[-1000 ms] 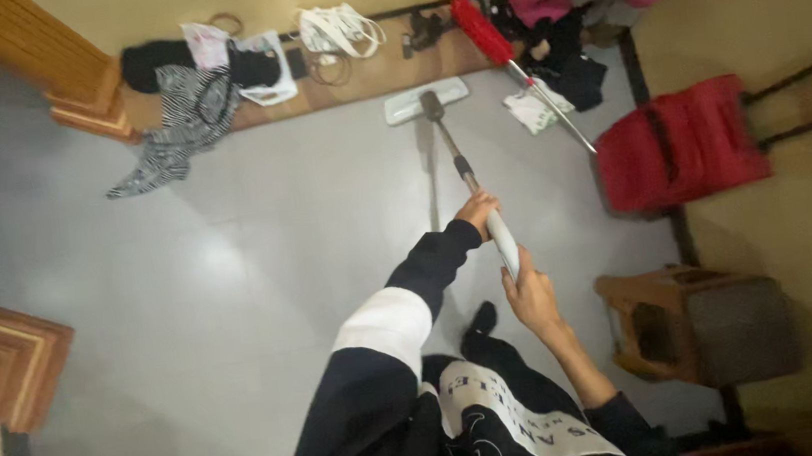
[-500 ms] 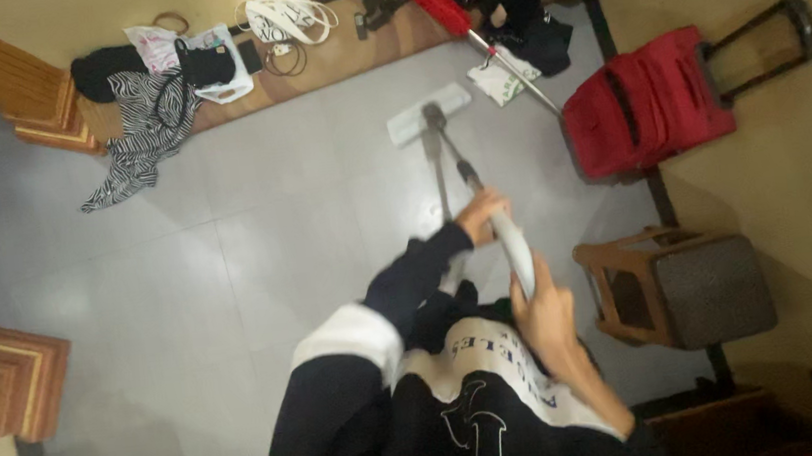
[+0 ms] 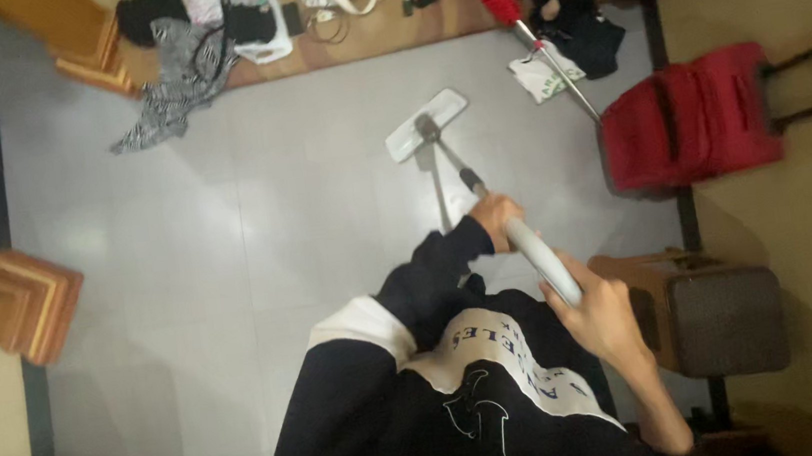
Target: The person mops the floor in a room using a spray mop, moving the mop head back and forth across the tiles.
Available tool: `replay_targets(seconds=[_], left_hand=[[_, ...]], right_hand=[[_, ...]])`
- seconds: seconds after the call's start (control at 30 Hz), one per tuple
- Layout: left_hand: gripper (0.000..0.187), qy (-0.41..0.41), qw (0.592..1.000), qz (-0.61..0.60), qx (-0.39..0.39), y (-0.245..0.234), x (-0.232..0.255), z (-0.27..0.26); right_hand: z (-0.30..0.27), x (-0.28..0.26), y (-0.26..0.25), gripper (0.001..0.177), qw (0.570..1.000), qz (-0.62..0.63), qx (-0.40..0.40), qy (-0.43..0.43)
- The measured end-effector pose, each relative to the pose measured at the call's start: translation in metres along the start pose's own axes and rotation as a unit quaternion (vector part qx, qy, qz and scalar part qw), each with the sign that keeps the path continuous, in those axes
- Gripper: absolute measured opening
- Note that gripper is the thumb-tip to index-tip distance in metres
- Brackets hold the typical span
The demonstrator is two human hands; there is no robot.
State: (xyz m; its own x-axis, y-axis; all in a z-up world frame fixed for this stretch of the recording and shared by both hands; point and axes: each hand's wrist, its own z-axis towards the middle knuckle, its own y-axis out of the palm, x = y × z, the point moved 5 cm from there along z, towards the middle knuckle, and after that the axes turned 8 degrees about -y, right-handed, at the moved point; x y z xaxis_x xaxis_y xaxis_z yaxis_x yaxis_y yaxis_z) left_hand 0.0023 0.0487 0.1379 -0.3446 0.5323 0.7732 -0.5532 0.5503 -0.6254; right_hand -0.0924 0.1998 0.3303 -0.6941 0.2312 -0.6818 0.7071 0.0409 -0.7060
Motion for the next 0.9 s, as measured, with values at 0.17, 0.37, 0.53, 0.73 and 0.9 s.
replay_targets(seconds=[0.17,0.37,0.53,0.73,0.9], left_hand=[[0.042,-0.084,0.996,-0.005,0.004,-0.012,0.009,-0.055],[0.028,-0.056,0.991,0.032,0.114,-0.024,-0.091,-0.074],[0.027,-0.004,0.948,0.106,0.301,-0.078,-0.168,-0.1],[0.025,0.021,0.96,-0.012,0.278,-0.114,-0.18,-0.133],[0.025,-0.091,0.972,0.045,0.212,-0.112,-0.112,-0.154]], right_hand=[[-0.016,0.005,0.019,0.055,0.998,0.026,-0.034,-0.041],[0.038,-0.003,0.096,0.055,0.995,0.048,-0.05,-0.065],[0.096,-0.052,0.162,0.058,0.989,0.089,-0.094,-0.075],[0.091,-0.103,0.168,0.058,0.967,0.106,-0.114,-0.203],[0.074,-0.111,0.121,0.057,0.973,0.011,-0.168,-0.157]])
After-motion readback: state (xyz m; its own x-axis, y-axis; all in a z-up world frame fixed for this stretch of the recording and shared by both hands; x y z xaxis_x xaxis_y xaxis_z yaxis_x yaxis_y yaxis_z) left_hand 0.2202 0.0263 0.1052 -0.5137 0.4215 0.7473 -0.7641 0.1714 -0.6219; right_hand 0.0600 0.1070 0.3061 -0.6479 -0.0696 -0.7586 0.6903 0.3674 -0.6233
